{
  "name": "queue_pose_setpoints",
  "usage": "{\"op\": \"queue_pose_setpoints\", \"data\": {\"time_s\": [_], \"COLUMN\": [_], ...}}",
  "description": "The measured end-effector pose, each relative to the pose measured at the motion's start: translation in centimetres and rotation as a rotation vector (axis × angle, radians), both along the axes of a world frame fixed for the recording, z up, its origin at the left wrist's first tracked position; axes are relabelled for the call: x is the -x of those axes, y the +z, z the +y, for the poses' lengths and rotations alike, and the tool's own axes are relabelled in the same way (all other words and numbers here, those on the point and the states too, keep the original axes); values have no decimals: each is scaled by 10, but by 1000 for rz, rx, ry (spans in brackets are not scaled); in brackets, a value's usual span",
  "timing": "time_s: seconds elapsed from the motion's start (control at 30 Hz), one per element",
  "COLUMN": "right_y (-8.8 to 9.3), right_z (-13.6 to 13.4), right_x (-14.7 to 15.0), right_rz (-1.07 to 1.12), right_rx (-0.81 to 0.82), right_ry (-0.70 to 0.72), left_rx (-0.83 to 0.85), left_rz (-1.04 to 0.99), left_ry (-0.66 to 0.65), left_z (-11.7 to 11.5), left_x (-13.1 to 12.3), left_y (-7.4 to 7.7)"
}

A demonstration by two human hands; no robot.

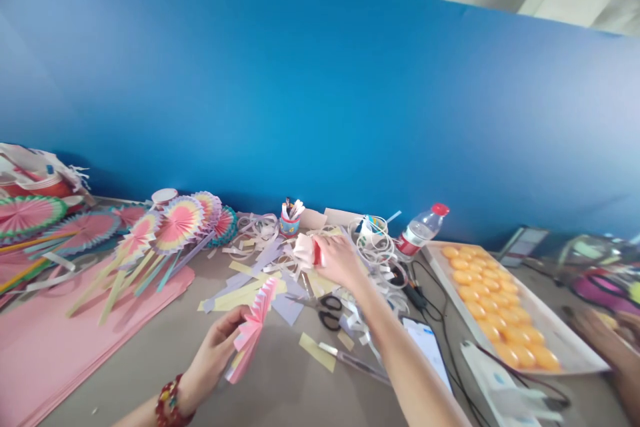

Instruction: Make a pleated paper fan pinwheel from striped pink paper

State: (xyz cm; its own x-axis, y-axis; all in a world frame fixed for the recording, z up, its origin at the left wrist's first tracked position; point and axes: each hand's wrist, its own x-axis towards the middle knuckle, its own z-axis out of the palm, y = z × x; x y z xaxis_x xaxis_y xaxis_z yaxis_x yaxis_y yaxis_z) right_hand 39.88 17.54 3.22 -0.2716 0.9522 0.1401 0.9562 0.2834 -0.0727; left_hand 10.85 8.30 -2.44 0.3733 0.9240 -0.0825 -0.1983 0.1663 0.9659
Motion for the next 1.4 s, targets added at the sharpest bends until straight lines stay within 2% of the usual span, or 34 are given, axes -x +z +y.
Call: {"op": "queue_pose_setpoints", "data": {"time_s": [0.2,0.37,0.47,0.57,0.63,0.7,0.8,0.9,0.93,1.0,1.07,1.1,1.2,1.27,1.33,1.4], "right_y": [37,73,91,105,111,115,117,124,130,144,163,173,198,209,217,220], "right_z": [0,10,13,14,14,14,15,13,12,11,11,11,17,20,21,17], "right_x": [-34,-36,-35,-38,-43,-47,-50,-48,-47,-46,-46,-46,-44,-39,-36,-36], "right_rz": [475,757,964,931,968,1023,1009,1190,1231,1154,1185,1233,1305,1197,980,1037], "right_rx": [-25,-4,17,10,-26,-60,-29,-68,-82,-89,-138,-165,-480,-445,-256,-282], "right_ry": [57,104,65,13,27,43,22,72,71,-26,-38,8,169,133,61,114], "left_rx": [4,-11,-3,15,21,27,41,34,27,18,21,22,7,9,22,18], "left_rz": [16,18,16,1,-4,-14,-33,-35,-34,-36,-36,-33,-26,-30,-35,-37], "left_ry": [-15,-7,-2,-7,-5,1,-3,-12,-8,5,12,13,16,14,10,16], "left_z": [-1,-1,-1,-1,-1,-1,-2,-3,-3,-2,-2,-1,-1,-2,-2,-3], "left_x": [-2,-1,-1,-1,-2,-2,-1,-1,-1,-2,-2,-1,-1,0,1,2], "left_y": [-1,2,4,5,6,7,7,5,4,2,0,-1,-3,-4,-4,-2]}}
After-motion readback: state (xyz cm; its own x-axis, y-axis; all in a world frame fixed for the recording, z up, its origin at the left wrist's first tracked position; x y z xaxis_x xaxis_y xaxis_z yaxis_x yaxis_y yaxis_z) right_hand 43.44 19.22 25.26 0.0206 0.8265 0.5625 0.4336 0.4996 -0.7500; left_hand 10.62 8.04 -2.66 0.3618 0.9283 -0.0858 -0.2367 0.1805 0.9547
